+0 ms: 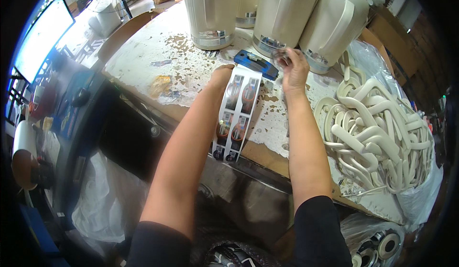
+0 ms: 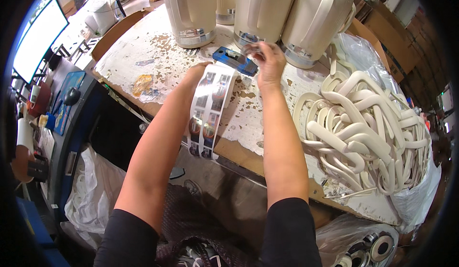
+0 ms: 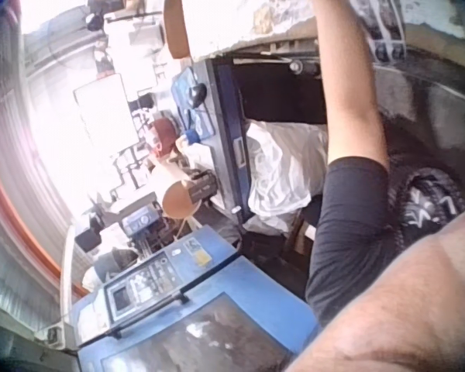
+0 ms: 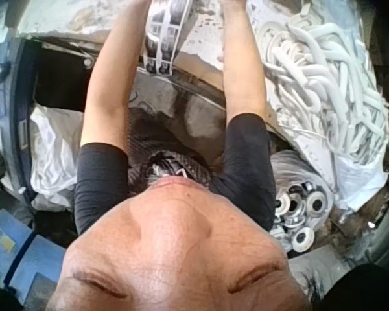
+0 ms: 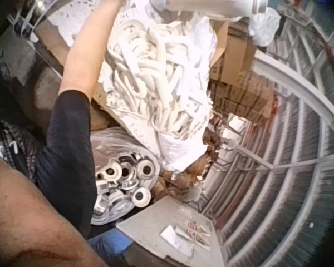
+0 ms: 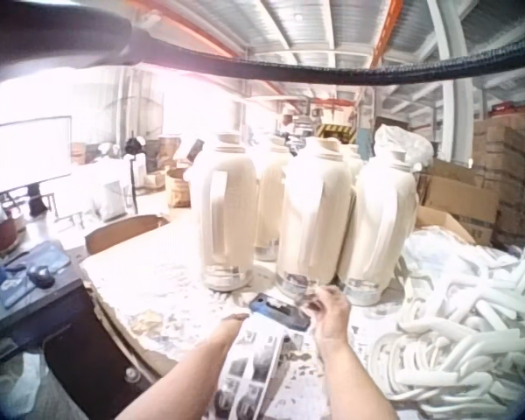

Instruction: The person assembles components of white electric kettles by hand, attaching base rings and internal heating elements before applying stickers to the exterior and sorting parts into bags and boxes.

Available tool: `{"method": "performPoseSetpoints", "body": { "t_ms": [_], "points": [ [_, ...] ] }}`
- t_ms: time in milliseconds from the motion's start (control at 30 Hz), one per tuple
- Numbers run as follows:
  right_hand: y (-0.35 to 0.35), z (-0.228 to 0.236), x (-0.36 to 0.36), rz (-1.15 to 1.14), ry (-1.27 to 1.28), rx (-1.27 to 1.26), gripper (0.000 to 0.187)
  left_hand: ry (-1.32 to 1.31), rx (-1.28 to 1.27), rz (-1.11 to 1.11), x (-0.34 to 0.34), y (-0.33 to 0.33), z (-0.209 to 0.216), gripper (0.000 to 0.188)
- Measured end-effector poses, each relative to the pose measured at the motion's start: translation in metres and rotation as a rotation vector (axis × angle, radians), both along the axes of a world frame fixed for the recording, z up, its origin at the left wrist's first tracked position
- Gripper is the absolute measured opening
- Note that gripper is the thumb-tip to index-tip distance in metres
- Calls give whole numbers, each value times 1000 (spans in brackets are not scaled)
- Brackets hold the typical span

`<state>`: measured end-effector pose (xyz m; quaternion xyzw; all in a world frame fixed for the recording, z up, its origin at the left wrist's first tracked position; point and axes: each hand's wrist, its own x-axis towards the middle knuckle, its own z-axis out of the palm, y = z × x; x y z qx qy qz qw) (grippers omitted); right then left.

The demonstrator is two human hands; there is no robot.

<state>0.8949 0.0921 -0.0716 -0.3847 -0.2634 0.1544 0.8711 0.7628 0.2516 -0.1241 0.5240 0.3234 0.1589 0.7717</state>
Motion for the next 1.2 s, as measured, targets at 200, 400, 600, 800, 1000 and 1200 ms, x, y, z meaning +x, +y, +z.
{"method": "performPoseSetpoints", "body": {
  "t_ms": [200, 400, 600, 800, 1000, 1200],
  "points": [
    [17, -34, 33, -596, -476, -321, 10, -218, 59, 321, -90, -73, 33, 53],
    [54, -51, -4, -646, -959, -502, 11, -109, 703, 218, -393, -198, 10, 30],
    [-13, -48, -137, -189, -993, -394, 23, 491, 911, 832, -630, -340, -39, 17],
    [-74, -81, -395, 289, -1035, -283, 3, 969, 890, 1221, -814, -349, -125, 32],
    [-90, -23, -494, 866, -1309, -516, 17, 1621, 344, 799, -983, -316, -268, 56],
    [-89, -9, -492, 735, -1064, -840, 14, 1788, 401, 274, -983, -280, -254, 68]
  ]
}}
